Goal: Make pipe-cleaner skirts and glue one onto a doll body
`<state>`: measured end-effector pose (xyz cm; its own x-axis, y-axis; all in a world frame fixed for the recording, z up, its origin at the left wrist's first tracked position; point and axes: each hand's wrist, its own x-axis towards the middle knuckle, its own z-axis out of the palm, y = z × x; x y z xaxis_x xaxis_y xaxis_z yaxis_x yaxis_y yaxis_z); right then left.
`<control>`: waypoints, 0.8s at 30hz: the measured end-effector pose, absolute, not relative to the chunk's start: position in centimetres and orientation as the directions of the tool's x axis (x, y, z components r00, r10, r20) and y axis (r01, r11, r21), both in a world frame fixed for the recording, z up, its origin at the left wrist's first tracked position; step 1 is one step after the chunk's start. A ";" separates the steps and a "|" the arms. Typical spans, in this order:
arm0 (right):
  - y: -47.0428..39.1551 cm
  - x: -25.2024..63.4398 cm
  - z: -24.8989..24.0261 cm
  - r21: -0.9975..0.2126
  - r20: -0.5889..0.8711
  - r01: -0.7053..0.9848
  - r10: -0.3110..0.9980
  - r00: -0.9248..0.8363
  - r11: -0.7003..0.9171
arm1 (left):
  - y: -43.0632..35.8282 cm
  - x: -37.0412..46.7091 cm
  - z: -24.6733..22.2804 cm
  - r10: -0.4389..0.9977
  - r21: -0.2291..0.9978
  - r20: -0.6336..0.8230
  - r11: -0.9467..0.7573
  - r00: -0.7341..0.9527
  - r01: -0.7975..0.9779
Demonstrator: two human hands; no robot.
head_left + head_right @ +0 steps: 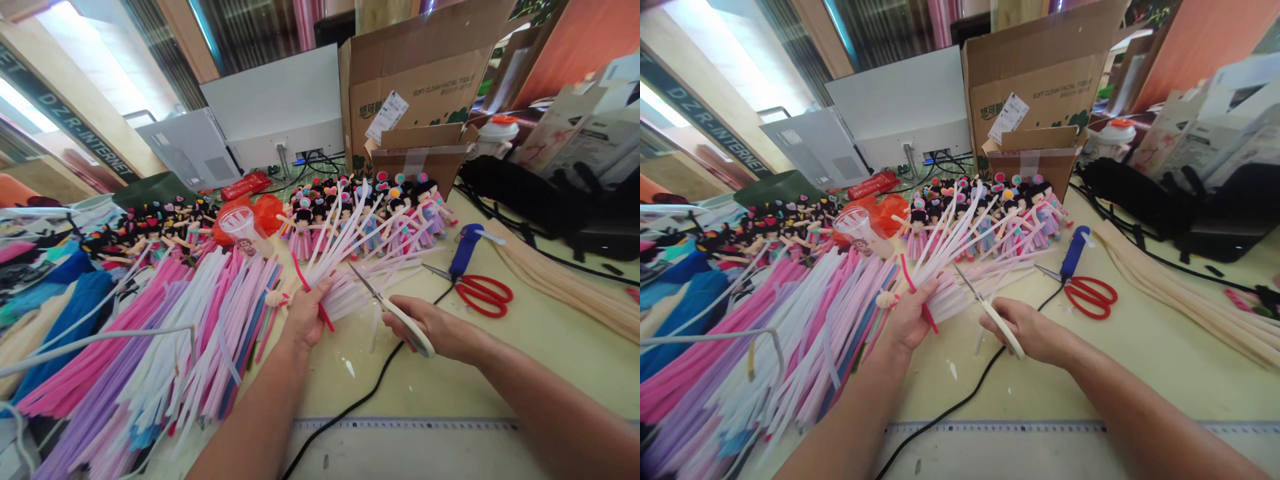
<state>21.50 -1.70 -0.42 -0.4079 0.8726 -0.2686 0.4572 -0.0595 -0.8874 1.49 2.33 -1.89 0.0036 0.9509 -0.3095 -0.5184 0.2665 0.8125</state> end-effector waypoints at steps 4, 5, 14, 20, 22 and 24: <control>-1.8 21.8 -0.2 -0.881 -0.211 0.472 0.867 -0.452 0.032 | 2.3 1.4 -1.8 0.941 0.808 -0.337 0.271 -0.032 -0.523; -1.7 21.8 -0.3 -0.884 -0.212 0.466 0.862 -0.461 0.032 | 2.4 1.4 -1.8 0.938 0.807 -0.345 0.273 -0.042 -0.524; -1.3 21.4 -0.3 -0.891 -0.318 0.441 0.839 -0.442 -0.106 | 2.5 1.3 -2.1 0.925 0.795 -0.377 0.302 -0.038 -0.526; -1.2 21.4 -0.2 -0.878 -0.366 0.449 0.836 -0.409 -0.165 | 2.4 1.4 -1.9 0.941 0.808 -0.338 0.278 -0.021 -0.519; -1.2 21.4 -0.2 -0.877 -0.372 0.446 0.837 -0.400 -0.177 | 2.4 1.5 -1.9 0.946 0.820 -0.321 0.259 -0.035 -0.511; -1.1 21.4 -0.1 -0.880 -0.371 0.439 0.841 -0.394 -0.182 | 2.3 1.5 -1.8 0.949 0.826 -0.313 0.249 -0.044 -0.506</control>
